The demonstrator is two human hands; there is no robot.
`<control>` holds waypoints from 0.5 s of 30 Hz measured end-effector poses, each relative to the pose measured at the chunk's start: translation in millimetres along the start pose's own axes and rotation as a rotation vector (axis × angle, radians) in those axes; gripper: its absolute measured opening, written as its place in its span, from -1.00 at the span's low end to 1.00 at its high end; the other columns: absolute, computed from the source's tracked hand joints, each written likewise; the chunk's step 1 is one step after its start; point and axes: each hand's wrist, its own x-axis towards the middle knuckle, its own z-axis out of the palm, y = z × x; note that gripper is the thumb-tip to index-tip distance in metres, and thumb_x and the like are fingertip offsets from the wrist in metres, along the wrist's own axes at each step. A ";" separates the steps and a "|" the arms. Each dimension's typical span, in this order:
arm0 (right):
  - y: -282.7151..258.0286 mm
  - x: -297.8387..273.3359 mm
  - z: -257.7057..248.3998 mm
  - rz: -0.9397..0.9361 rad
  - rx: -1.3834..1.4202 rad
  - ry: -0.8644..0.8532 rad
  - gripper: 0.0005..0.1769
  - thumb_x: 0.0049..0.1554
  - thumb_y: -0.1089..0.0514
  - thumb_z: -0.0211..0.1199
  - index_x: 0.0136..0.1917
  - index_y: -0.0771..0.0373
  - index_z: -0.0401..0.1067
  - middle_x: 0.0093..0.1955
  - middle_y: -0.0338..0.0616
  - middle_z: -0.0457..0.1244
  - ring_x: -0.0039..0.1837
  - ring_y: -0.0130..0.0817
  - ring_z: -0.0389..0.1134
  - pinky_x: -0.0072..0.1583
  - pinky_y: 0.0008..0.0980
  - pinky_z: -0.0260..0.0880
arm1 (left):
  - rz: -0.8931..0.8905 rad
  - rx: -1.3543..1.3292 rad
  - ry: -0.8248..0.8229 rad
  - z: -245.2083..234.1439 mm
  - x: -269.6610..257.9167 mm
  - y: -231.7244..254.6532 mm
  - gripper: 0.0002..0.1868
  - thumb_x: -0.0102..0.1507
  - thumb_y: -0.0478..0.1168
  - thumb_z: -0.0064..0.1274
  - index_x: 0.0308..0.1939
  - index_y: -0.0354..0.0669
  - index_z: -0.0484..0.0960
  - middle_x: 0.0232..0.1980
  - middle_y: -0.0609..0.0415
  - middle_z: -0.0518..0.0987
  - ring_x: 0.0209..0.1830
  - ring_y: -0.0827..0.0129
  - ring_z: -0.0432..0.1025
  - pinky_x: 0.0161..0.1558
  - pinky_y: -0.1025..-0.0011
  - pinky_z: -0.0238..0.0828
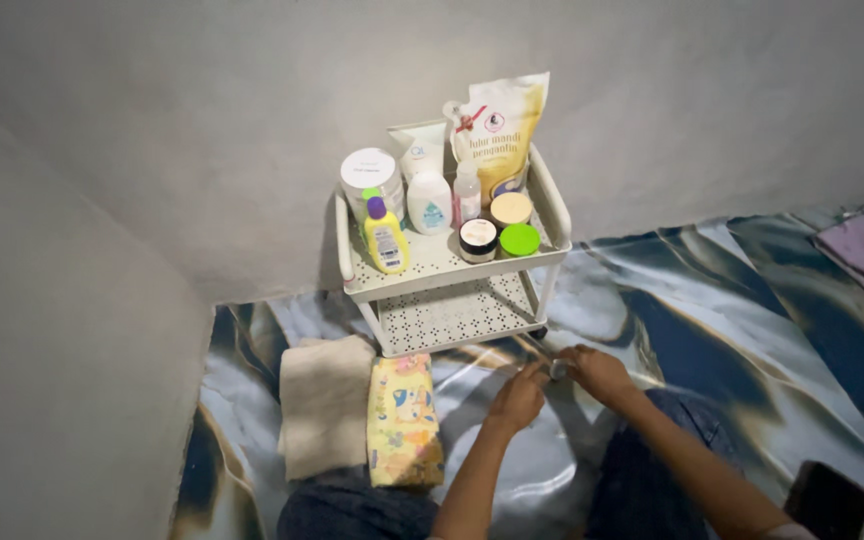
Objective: The person sits on the floor and organizes bathroom supplies on a two-tiered white plastic shelf. They repeatedly pick up bottles, jars, and a pouch, place them on the shelf, then remove them again, and also fold and place towels on the lower shelf.
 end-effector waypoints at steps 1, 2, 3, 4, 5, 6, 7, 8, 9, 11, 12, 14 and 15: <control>-2.4 -1.4 0.2 0.042 0.001 -0.013 -0.67 0.14 0.04 0.23 0.19 -0.01 0.50 0.12 -0.18 0.40 0.11 -0.12 0.46 0.12 -0.15 0.48 | -0.016 -0.011 -0.006 4.2 0.9 -1.2 -0.64 0.23 -0.36 -0.04 0.12 -0.28 0.58 0.44 -0.15 0.39 0.32 -0.10 0.37 0.30 0.10 0.30; -5.9 -3.0 -2.8 0.021 0.013 0.022 -0.69 0.13 0.05 0.22 0.16 0.00 0.52 0.09 -0.17 0.41 0.09 -0.09 0.46 0.09 -0.13 0.48 | -0.034 -0.024 -0.012 5.6 1.3 -0.8 -0.60 0.23 -0.36 -0.02 0.16 -0.30 0.54 0.43 -0.14 0.39 0.31 -0.10 0.37 0.28 0.09 0.29; -11.1 -3.8 -8.9 0.001 0.026 0.057 -0.70 0.13 0.05 0.22 0.14 0.02 0.54 0.05 -0.15 0.42 0.06 -0.07 0.46 0.07 -0.11 0.47 | -0.036 -0.022 -0.001 4.3 0.8 1.3 -0.61 0.26 -0.35 -0.02 0.18 -0.28 0.56 0.43 -0.13 0.40 0.29 -0.09 0.39 0.27 0.10 0.32; -19.5 -4.1 -17.1 -0.020 0.040 0.090 -0.71 0.13 0.06 0.21 0.12 0.04 0.55 0.02 -0.13 0.44 0.03 -0.05 0.47 0.05 -0.09 0.47 | -0.040 -0.019 0.010 1.3 -1.9 5.8 -0.62 0.29 -0.35 -0.02 0.20 -0.26 0.57 0.43 -0.12 0.42 0.26 -0.09 0.42 0.26 0.10 0.34; -28.9 -4.2 -28.6 -0.014 0.055 0.077 -0.71 0.13 0.00 0.23 0.11 0.03 0.57 0.00 -0.12 0.44 0.02 -0.05 0.47 0.05 -0.10 0.48 | -0.044 -0.017 0.021 -3.7 -4.6 11.8 -0.63 0.32 -0.35 -0.03 0.22 -0.24 0.58 0.42 -0.11 0.44 0.23 -0.09 0.44 0.25 0.11 0.36; -37.9 -4.5 -43.6 -0.007 0.071 0.064 -0.70 0.14 -0.05 0.25 0.10 0.03 0.58 -0.02 -0.10 0.45 0.00 -0.05 0.48 0.04 -0.11 0.48 | -0.028 -0.004 0.070 -11.1 -7.4 17.7 -0.64 0.33 -0.34 0.00 0.21 -0.24 0.59 0.38 -0.11 0.45 0.21 -0.07 0.46 0.23 0.13 0.40; -48.3 -4.6 -61.2 -0.001 0.086 0.051 -0.68 0.14 -0.10 0.26 0.09 0.02 0.60 -0.05 -0.08 0.45 -0.02 -0.05 0.48 0.03 -0.12 0.49 | -0.012 0.009 0.119 -21.2 -9.8 23.5 -0.65 0.33 -0.33 0.02 0.21 -0.24 0.59 0.34 -0.12 0.45 0.18 -0.05 0.49 0.20 0.15 0.44; -59.7 -2.9 -82.0 -0.022 0.105 0.046 -0.67 0.13 -0.09 0.27 0.11 0.03 0.59 -0.06 -0.07 0.45 -0.05 -0.06 0.49 0.01 -0.12 0.49 | 0.007 0.024 0.167 -33.6 -8.4 29.9 -0.66 0.34 -0.33 0.05 0.21 -0.24 0.59 0.30 -0.12 0.46 0.16 -0.03 0.51 0.18 0.17 0.48; -71.7 -0.4 -105.0 -0.043 0.124 0.041 -0.66 0.13 -0.08 0.27 0.13 0.03 0.58 -0.06 -0.05 0.45 -0.07 -0.07 0.50 -0.02 -0.11 0.49 | 0.033 0.047 0.202 -47.8 -4.2 36.8 -0.67 0.39 -0.33 0.01 0.24 -0.24 0.57 0.32 -0.13 0.44 0.15 0.01 0.51 0.14 0.25 0.50; -99.8 5.9 -151.1 -0.096 0.156 0.066 -0.66 0.13 -0.05 0.25 0.14 0.02 0.59 -0.10 -0.06 0.45 -0.13 -0.11 0.50 -0.06 -0.14 0.48 | 0.084 0.091 0.270 -77.4 2.9 54.6 -0.70 0.50 -0.32 -0.07 0.31 -0.25 0.53 0.35 -0.15 0.40 0.15 0.08 0.53 0.06 0.40 0.54; -114.6 10.5 -173.6 -0.128 0.172 0.097 -0.67 0.14 -0.04 0.23 0.14 0.00 0.60 -0.13 -0.07 0.46 -0.17 -0.15 0.50 -0.08 -0.17 0.48 | 0.197 0.567 0.390 -98.7 4.1 60.7 -0.62 0.38 -0.37 -0.07 0.28 -0.22 0.57 0.36 -0.10 0.42 0.23 0.09 0.51 0.13 0.40 0.56; -144.4 22.0 -214.8 -0.131 0.179 0.194 -0.72 0.15 -0.06 0.28 0.04 0.08 0.61 -0.08 -0.10 0.46 -0.20 -0.16 0.50 -0.08 -0.18 0.45 | 0.229 0.575 0.559 -142.8 10.1 76.0 -0.61 0.35 -0.37 -0.06 0.25 -0.24 0.60 0.38 -0.17 0.38 0.29 0.00 0.46 0.19 0.33 0.58; -158.6 29.2 -233.4 -0.185 0.164 0.284 -0.70 0.15 -0.07 0.29 0.06 0.10 0.60 -0.10 -0.06 0.45 -0.18 -0.14 0.48 -0.09 -0.17 0.44 | 0.145 0.101 0.598 -160.1 13.4 87.4 -0.68 0.43 -0.33 -0.07 0.25 -0.28 0.59 0.39 -0.28 0.34 0.28 -0.09 0.43 0.17 0.25 0.58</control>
